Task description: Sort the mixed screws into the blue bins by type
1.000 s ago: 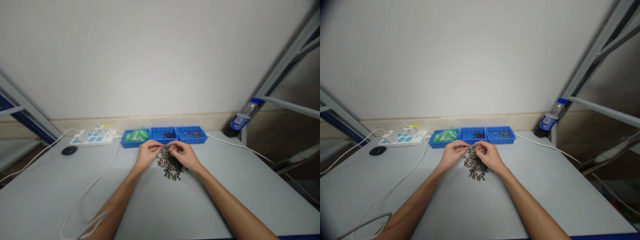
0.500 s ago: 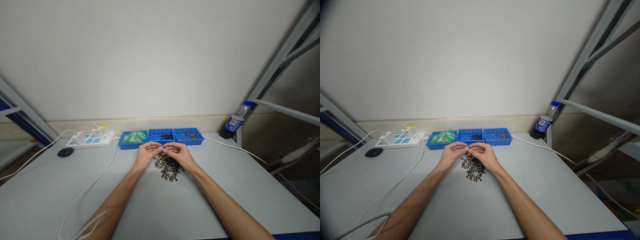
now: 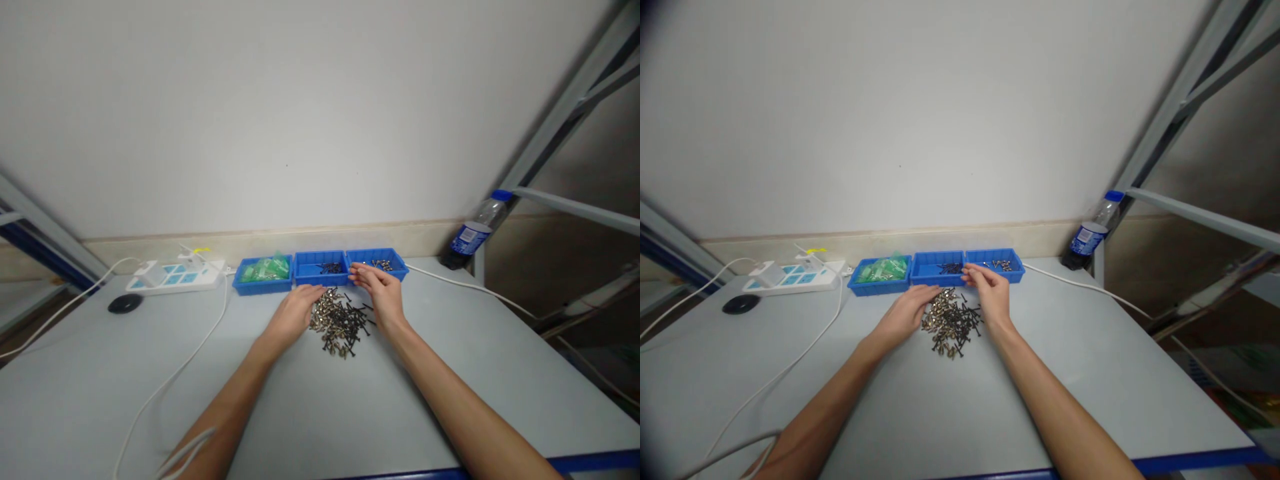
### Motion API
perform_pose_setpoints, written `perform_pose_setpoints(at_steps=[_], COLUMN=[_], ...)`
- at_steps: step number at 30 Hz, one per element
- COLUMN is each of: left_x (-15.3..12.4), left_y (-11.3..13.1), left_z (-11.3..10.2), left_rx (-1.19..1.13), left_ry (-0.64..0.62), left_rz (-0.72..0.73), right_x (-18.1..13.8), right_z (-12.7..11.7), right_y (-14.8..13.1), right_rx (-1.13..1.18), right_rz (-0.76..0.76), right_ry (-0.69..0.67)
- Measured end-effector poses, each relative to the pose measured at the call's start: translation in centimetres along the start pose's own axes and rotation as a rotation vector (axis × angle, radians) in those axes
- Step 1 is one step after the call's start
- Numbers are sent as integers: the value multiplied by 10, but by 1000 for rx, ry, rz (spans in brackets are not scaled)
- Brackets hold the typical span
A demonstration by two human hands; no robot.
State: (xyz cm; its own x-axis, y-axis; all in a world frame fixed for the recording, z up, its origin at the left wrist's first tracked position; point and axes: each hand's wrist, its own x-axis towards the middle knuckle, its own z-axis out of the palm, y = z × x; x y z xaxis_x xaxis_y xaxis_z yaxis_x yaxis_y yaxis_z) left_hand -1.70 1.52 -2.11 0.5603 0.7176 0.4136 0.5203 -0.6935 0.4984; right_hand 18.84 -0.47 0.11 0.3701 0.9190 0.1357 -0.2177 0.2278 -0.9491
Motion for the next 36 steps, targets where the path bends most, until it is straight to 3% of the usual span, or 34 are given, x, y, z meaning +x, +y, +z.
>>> perform_pose_setpoints(at_steps=[3,5,19,25,28,36], left_x=[-2,-3,-2,-3,-3,-1], left_y=[-8,-12,-5,-11,-12,-8], left_z=[1,1,-9,-4,-2,-9], left_rx=[108,138,381,261,182,219], left_ry=[-74,-76,-51,-3,-39,-39], left_rz=[66,57,-48,-20,31,-13], right_x=[6,9,-2,-5,-5,-4], right_z=[-6,-9,1,2,2,1], right_y=[0,0,-3,-6,-6,-6], right_rx=[-37,-47,-94,-107,-118,-115], right_rz=[-43,-33,28,22,12,24], right_ry=[160,190,-12,-33,-37,-50])
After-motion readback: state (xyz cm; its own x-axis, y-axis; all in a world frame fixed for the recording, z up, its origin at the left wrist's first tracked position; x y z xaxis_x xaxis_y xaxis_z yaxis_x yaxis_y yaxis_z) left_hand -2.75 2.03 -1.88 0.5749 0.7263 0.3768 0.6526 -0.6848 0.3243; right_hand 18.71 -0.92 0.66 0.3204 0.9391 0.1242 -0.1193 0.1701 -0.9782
